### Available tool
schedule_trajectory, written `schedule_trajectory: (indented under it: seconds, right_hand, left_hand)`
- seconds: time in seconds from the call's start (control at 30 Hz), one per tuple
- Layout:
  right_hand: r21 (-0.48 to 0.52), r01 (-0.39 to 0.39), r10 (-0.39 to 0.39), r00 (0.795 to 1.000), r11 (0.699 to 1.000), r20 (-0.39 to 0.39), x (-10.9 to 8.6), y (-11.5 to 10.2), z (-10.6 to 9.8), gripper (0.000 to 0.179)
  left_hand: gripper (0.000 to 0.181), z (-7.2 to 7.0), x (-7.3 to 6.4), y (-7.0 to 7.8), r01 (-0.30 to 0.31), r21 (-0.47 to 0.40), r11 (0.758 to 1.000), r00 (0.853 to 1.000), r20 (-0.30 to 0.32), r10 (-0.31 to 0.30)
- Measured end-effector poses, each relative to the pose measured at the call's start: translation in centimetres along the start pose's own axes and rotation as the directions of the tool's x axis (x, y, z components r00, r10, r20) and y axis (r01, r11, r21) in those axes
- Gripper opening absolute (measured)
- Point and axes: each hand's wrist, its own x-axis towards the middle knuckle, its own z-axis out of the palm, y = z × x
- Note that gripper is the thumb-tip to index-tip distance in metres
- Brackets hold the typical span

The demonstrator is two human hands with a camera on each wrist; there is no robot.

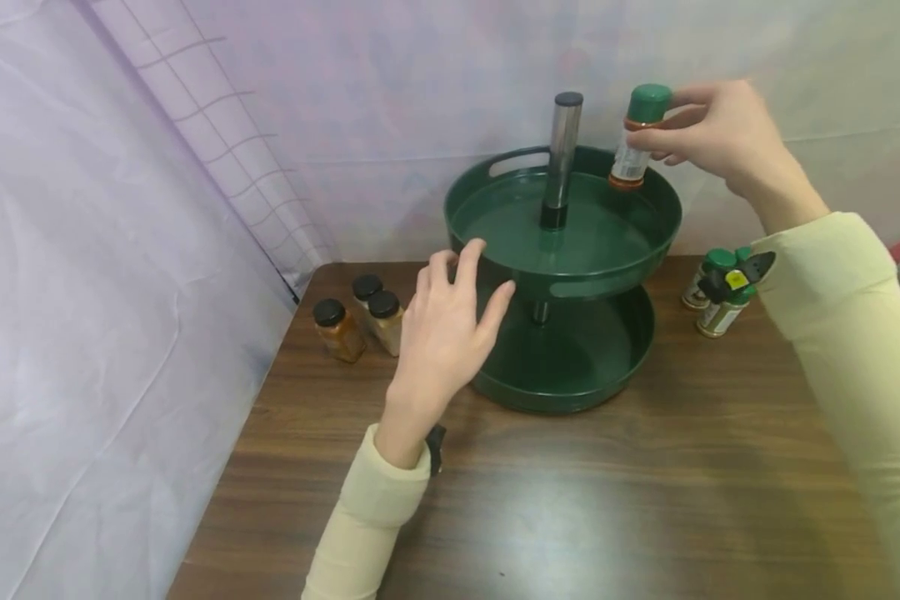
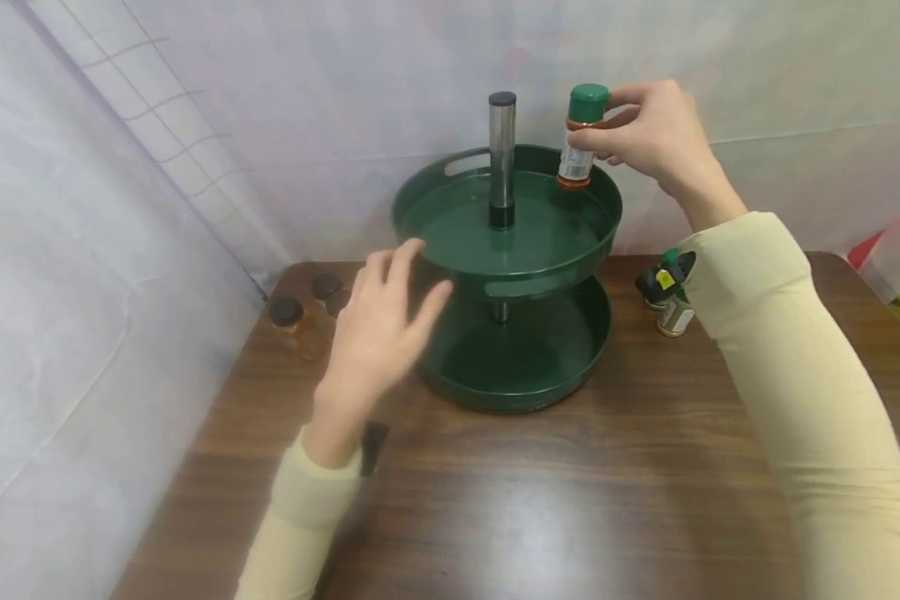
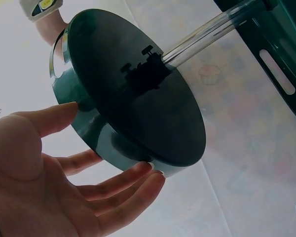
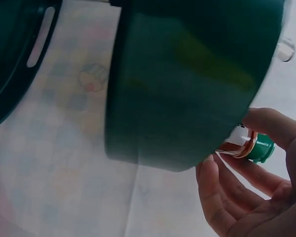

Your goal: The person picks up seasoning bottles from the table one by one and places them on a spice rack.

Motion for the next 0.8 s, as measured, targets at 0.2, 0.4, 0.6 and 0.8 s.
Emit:
schedule_trajectory:
  seconds: [0.2, 0.4, 0.6, 0.8]
  right_hand:
    - [-0.079, 0.0, 0.004, 0.999, 0.997, 0.049, 1.5, 0.1, 0.7, 0.069]
    - [-0.082, 0.0, 0.006, 0.997, 0.997, 0.073, 2.2, 0.5, 1.3, 0.067]
    - [-0.078, 0.006, 0.001, 0.995, 0.997, 0.095, 2.5, 0.9, 1.5, 0.066]
    - [-0.106, 0.019, -0.008, 0.995, 0.994, 0.102, 2.5, 1.0, 1.5, 0.065]
  left_hand:
    - [0.057, 0.1, 0.0, 0.1, 0.006, 0.003, 1.0, 1.0, -0.006, -0.006]
    - [0.058, 0.3, 0.1, 0.3, 0.009, -0.004, 1.0, 1.0, 0.002, -0.009]
    - [0.058, 0.3, 0.1, 0.6, 0.006, -0.006, 1.0, 1.0, 0.005, -0.006]
    - [0.058, 0.2, 0.1, 0.7, 0.002, -0.006, 1.0, 1.0, 0.001, -0.002]
